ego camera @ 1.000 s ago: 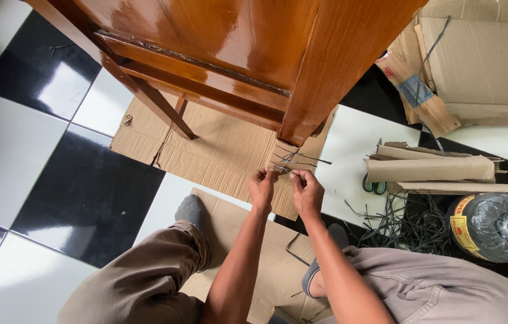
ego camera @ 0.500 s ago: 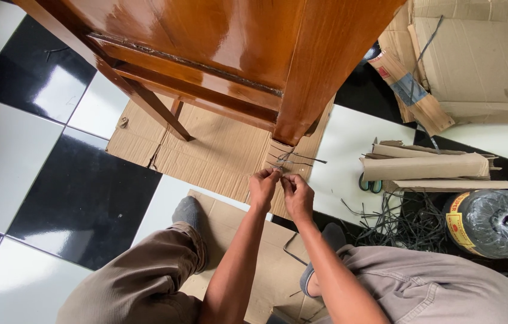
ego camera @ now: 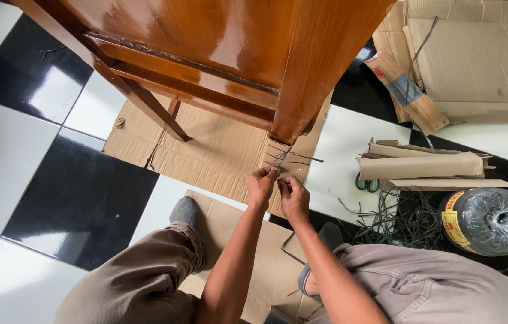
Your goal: Wrapping a wooden chair leg with cardboard and securing it with a wire tie
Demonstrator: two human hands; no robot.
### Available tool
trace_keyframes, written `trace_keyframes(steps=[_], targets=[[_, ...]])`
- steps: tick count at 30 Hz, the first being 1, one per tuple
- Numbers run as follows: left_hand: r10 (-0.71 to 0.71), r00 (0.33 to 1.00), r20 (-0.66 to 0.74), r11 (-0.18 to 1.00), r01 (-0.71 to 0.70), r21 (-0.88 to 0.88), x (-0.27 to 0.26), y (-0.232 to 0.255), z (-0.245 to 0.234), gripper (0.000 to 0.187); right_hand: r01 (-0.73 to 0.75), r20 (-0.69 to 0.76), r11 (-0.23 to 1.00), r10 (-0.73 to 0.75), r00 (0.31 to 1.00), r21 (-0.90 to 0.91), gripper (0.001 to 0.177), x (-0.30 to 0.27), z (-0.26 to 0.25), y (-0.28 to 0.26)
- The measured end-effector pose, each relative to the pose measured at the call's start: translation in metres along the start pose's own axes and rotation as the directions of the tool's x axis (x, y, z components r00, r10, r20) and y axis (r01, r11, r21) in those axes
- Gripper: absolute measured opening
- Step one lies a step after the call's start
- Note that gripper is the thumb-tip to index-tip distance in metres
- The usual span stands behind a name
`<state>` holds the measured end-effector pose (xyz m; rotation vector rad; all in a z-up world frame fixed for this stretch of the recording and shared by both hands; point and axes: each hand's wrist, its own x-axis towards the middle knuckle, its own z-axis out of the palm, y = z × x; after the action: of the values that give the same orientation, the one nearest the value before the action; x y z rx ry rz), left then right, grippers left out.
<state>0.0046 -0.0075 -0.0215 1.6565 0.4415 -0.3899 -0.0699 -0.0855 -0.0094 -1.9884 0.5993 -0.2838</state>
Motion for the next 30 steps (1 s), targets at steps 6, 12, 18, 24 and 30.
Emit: trace_keyframes(steps=[6,12,18,24,30], targets=[[0.04,0.999,0.036,0.997,-0.042,0.062,-0.009,-0.004,-0.008,0.023,-0.116,0.045,0.993,0.116,0.992,-0.005,0.01,-0.006,0.002,0.007],[0.014,0.997,0.075,0.981,-0.028,0.194,-0.012,-0.043,-0.012,0.022,-0.294,0.047,0.949,0.301,0.953,-0.109,0.018,-0.006,0.004,0.051],[-0.067,0.99,0.126,0.942,0.021,0.335,-0.013,-0.102,-0.009,0.022,-0.438,0.038,0.883,0.45,0.892,-0.171,0.02,-0.009,0.002,0.093],[-0.129,0.977,0.172,0.868,0.027,0.495,-0.016,-0.127,-0.009,0.027,-0.488,0.045,0.837,0.513,0.857,-0.249,0.023,-0.013,0.0,0.142],[-0.143,0.967,0.209,0.817,-0.004,0.577,-0.024,-0.129,0.0,0.029,-0.504,0.047,0.817,0.536,0.843,-0.279,0.024,-0.025,-0.03,0.142]])
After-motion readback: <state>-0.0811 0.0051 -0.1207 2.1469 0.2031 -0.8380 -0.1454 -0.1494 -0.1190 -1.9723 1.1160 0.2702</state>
